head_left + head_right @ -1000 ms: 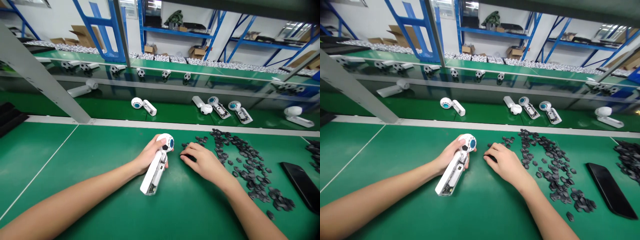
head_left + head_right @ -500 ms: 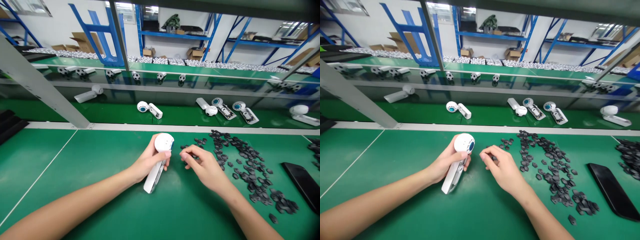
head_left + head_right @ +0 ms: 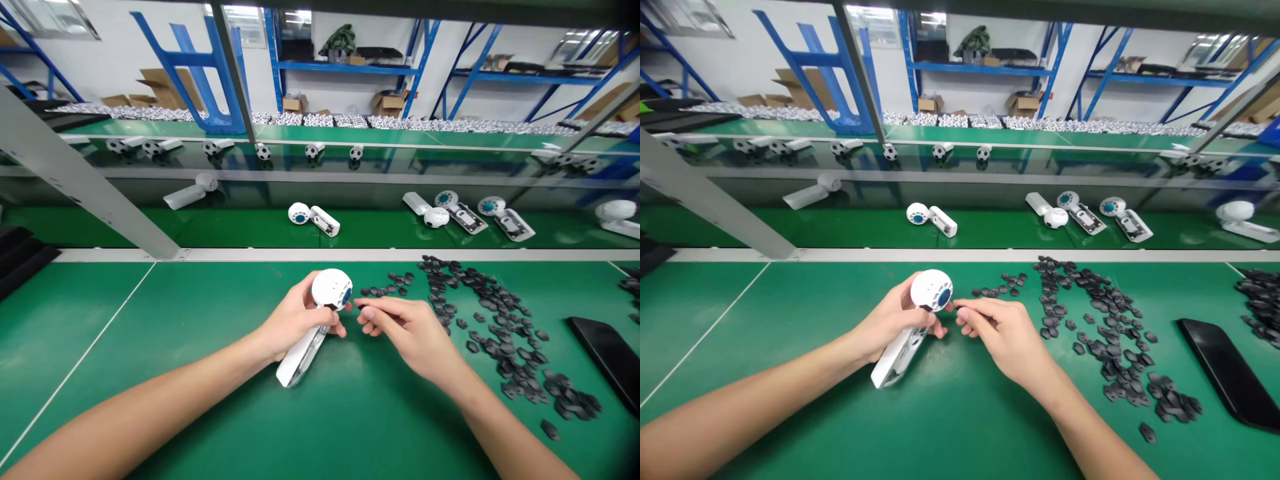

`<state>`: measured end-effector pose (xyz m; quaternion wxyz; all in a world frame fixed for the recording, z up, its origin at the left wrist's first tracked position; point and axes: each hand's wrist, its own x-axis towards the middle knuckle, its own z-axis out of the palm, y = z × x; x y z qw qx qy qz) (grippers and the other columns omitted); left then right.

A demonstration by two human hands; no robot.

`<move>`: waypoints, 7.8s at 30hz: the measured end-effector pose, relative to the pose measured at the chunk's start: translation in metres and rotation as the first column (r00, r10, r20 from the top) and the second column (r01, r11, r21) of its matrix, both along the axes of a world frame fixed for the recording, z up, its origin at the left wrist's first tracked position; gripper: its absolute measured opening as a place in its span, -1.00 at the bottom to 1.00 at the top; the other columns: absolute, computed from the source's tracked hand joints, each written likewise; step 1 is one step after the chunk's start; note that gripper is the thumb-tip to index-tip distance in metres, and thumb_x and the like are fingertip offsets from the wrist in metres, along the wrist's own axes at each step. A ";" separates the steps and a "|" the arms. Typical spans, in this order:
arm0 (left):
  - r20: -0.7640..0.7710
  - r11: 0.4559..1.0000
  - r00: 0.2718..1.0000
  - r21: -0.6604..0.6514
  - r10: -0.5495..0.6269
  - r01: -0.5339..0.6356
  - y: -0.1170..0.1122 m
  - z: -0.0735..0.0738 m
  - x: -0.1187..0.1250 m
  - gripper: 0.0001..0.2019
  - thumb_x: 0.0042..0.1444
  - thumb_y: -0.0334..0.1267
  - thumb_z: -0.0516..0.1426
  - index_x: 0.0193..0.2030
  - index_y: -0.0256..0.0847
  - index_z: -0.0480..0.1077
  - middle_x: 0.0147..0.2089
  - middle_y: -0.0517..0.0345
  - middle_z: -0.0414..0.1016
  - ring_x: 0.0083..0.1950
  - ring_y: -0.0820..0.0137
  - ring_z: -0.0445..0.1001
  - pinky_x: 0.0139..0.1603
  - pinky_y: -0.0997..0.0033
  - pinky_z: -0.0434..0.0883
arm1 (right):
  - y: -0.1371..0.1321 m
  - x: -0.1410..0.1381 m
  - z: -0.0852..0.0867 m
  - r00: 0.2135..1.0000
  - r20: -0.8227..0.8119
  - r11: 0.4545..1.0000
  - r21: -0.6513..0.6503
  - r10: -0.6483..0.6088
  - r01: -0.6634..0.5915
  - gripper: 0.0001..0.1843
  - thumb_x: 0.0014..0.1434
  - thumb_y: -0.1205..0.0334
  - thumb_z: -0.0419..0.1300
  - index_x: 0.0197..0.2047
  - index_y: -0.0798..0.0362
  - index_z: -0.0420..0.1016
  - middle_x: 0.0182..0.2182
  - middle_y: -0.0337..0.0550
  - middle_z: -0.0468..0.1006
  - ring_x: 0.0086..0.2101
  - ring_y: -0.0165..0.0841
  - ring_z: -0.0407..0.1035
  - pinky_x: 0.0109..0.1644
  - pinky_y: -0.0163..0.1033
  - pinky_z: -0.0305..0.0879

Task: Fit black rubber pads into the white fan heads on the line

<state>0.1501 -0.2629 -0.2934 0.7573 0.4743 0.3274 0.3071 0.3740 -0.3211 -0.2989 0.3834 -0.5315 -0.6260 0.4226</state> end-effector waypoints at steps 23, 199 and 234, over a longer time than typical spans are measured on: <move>-0.503 0.783 0.842 0.596 0.192 0.177 -0.024 0.018 -0.001 -0.09 -0.02 0.06 0.42 0.41 0.02 0.12 -0.02 0.07 0.56 -0.14 0.13 0.55 -0.17 0.26 0.43 | -0.018 -0.023 0.017 0.991 -0.115 0.996 -0.075 -0.061 0.053 -0.72 0.26 0.00 0.36 -0.38 0.00 0.66 -0.49 -0.20 0.65 -0.47 -0.31 0.51 -0.41 -0.28 0.38; -0.176 0.877 0.984 0.466 -0.038 0.118 0.012 -0.042 -0.013 -0.02 0.24 -0.14 0.33 0.58 0.14 -0.23 0.19 0.02 0.42 -0.04 0.27 0.47 -0.04 0.29 0.42 | 0.033 0.018 -0.026 0.857 0.480 0.968 0.239 -0.189 0.080 -0.78 0.37 0.13 0.24 -0.21 -0.01 0.71 -0.31 -0.13 0.66 -0.32 -0.26 0.56 -0.23 -0.18 0.46; -0.181 0.842 0.980 0.539 0.087 0.025 0.009 -0.035 0.010 -0.54 0.19 0.06 0.31 0.05 -0.21 0.39 -0.15 0.06 0.50 -0.20 0.30 0.48 -0.16 0.32 0.46 | 0.007 -0.019 -0.020 0.981 0.195 0.996 0.089 -0.001 -0.016 -0.62 0.45 -0.07 0.09 -0.29 -0.03 0.51 -0.39 -0.15 0.65 -0.39 -0.27 0.52 -0.37 -0.26 0.38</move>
